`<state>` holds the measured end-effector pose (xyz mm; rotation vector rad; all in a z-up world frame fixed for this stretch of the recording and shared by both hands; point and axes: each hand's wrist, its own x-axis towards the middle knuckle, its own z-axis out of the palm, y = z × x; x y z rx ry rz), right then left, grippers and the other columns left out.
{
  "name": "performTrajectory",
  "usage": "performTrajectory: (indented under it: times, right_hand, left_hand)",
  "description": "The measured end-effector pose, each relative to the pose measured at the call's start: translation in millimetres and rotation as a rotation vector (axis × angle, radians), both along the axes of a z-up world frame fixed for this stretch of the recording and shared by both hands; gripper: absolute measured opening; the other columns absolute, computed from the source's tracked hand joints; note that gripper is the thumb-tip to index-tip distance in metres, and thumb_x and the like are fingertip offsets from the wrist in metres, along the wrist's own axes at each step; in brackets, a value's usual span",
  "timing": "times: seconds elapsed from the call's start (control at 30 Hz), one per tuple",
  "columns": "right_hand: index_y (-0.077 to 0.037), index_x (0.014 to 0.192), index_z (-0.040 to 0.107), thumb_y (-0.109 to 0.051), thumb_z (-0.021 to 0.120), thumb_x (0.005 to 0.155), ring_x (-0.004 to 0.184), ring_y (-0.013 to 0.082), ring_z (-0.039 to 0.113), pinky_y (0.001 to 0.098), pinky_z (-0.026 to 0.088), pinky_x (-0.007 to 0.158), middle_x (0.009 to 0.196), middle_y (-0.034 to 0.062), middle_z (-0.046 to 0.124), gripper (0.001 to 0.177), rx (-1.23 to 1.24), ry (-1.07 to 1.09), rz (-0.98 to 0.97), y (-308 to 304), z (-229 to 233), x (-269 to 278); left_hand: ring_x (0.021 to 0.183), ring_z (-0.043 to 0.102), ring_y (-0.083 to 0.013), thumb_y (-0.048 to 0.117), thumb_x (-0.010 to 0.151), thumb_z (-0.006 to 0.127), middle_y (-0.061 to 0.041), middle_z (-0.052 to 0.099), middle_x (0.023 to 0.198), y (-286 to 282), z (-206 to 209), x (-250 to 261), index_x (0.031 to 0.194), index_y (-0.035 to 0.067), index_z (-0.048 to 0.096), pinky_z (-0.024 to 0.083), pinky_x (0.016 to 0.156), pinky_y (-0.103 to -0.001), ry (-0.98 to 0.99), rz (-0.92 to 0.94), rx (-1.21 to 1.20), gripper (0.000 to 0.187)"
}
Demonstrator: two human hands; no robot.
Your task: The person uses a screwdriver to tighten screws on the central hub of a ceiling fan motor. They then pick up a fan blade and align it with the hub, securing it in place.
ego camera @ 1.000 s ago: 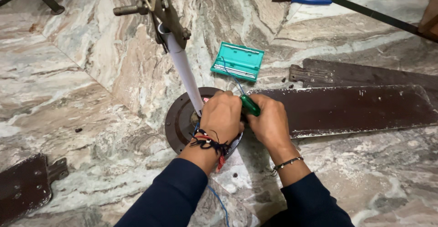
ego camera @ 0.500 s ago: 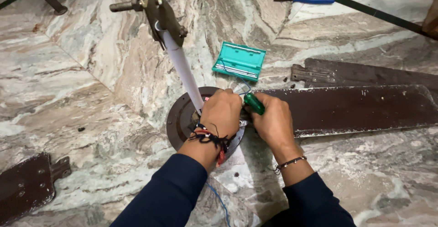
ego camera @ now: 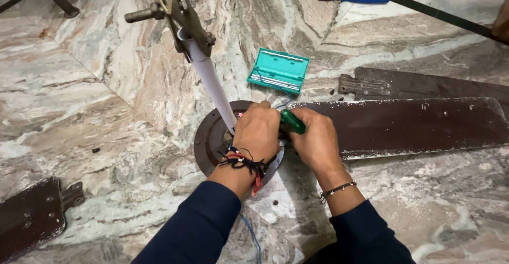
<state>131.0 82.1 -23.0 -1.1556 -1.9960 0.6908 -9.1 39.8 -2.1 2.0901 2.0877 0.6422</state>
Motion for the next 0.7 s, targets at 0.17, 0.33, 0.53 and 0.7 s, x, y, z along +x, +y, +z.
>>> performTrajectory:
  times: [0.17, 0.33, 0.53, 0.7]
  right_hand:
    - [-0.007, 0.1, 0.076, 0.003, 0.075, 0.071, 0.093, 0.0376, 0.071, 0.0426, 0.055, 0.078, 0.099, 0.014, 0.074, 0.03, -0.033, -0.031, 0.008, -1.4, 3.0, -1.7]
    - [-0.007, 0.099, 0.076, 0.004, 0.075, 0.071, 0.091, 0.0374, 0.071, 0.043, 0.055, 0.077, 0.097, 0.014, 0.073, 0.03, -0.057, -0.046, 0.016, -0.2, 6.1, -2.7]
    - [-0.007, 0.099, 0.076, 0.005, 0.075, 0.07, 0.091, 0.0363, 0.072, 0.0423, 0.055, 0.077, 0.097, 0.0137, 0.074, 0.032, -0.05, -0.039, 0.032, 0.1, 2.4, -2.0]
    - [-0.006, 0.1, 0.076, 0.003, 0.077, 0.069, 0.091, 0.0373, 0.071, 0.0429, 0.055, 0.077, 0.097, 0.0142, 0.073, 0.033, -0.012, -0.039, 0.035, 1.1, 3.4, -3.5]
  left_hand:
    - [0.103, 0.064, -0.0398, -0.003, 0.071, 0.069, -0.022, 0.066, 0.102, 1.5, -8.0, -2.2, 0.081, 0.0, 0.075, 0.055, 0.087, -0.048, 0.003, 0.005, 0.047, 0.012]
    - [0.104, 0.063, -0.0404, -0.002, 0.073, 0.066, -0.022, 0.066, 0.103, 6.3, -14.6, -1.5, 0.082, 0.0, 0.075, 0.055, 0.087, -0.047, 0.04, 0.021, 0.042, 0.013]
    - [0.106, 0.063, -0.0391, 0.0, 0.074, 0.069, -0.021, 0.067, 0.108, 10.6, -15.6, 1.0, 0.087, 0.0, 0.076, 0.055, 0.091, -0.045, 0.022, 0.076, -0.046, 0.015]
    - [0.11, 0.061, -0.0379, 0.004, 0.073, 0.073, -0.02, 0.066, 0.113, 14.1, -11.1, 2.4, 0.09, 0.001, 0.077, 0.053, 0.093, -0.043, -0.015, 0.127, -0.125, 0.017]
